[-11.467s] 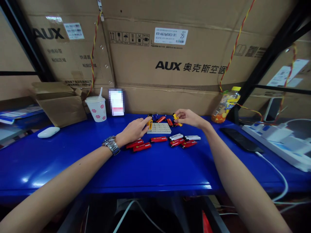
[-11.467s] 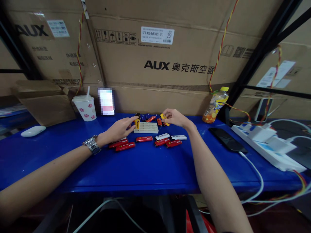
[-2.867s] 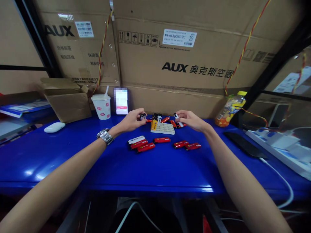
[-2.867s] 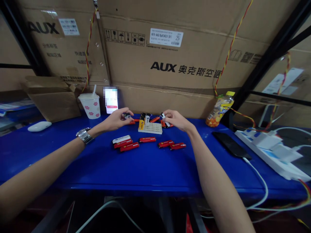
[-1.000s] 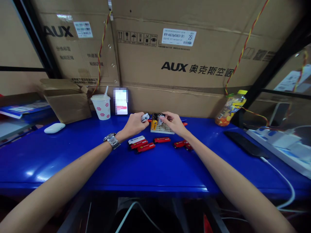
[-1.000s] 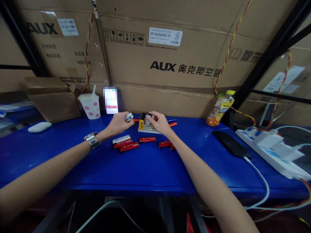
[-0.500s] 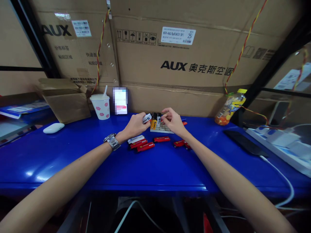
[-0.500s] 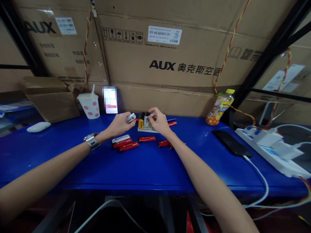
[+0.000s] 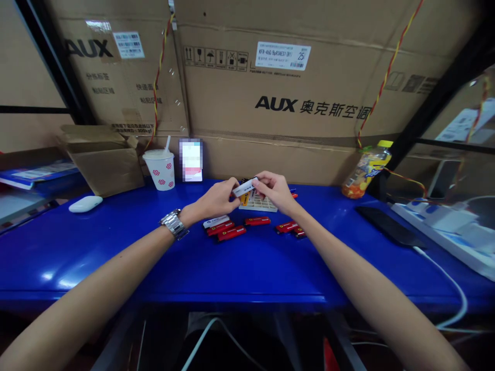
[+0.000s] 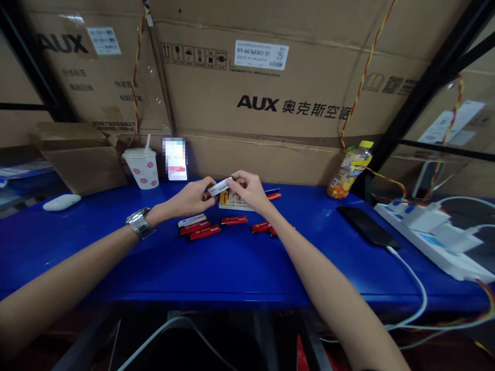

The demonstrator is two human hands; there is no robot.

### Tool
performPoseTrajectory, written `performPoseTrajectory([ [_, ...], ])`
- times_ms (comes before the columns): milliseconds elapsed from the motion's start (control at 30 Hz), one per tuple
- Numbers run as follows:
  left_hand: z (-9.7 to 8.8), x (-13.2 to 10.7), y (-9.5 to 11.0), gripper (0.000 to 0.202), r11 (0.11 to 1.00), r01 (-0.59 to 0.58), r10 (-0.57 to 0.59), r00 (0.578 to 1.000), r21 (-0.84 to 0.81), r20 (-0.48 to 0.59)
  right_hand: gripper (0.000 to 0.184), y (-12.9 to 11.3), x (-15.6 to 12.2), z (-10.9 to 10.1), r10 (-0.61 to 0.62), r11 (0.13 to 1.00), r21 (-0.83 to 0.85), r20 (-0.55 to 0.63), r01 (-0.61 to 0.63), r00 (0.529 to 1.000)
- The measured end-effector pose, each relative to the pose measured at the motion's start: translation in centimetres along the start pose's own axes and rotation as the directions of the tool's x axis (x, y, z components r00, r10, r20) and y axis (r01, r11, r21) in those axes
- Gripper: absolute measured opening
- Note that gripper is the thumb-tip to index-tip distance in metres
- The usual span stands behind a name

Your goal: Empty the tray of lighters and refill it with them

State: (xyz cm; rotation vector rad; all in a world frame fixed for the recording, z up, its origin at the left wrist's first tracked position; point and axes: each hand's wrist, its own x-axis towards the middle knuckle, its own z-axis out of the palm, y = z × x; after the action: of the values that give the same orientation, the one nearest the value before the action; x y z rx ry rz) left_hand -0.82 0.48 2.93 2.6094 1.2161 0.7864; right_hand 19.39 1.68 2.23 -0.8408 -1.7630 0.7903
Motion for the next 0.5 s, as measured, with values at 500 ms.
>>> performPoseTrajectory([
  [500,-3.9,-0.4,-3.2,0.028,0.98,0.2,-0.148,0.703,0.006,0.696,0.028,3.2,0.1,-2.4,0.037,0.957,-0.29,0.022,-0.029,0.999],
])
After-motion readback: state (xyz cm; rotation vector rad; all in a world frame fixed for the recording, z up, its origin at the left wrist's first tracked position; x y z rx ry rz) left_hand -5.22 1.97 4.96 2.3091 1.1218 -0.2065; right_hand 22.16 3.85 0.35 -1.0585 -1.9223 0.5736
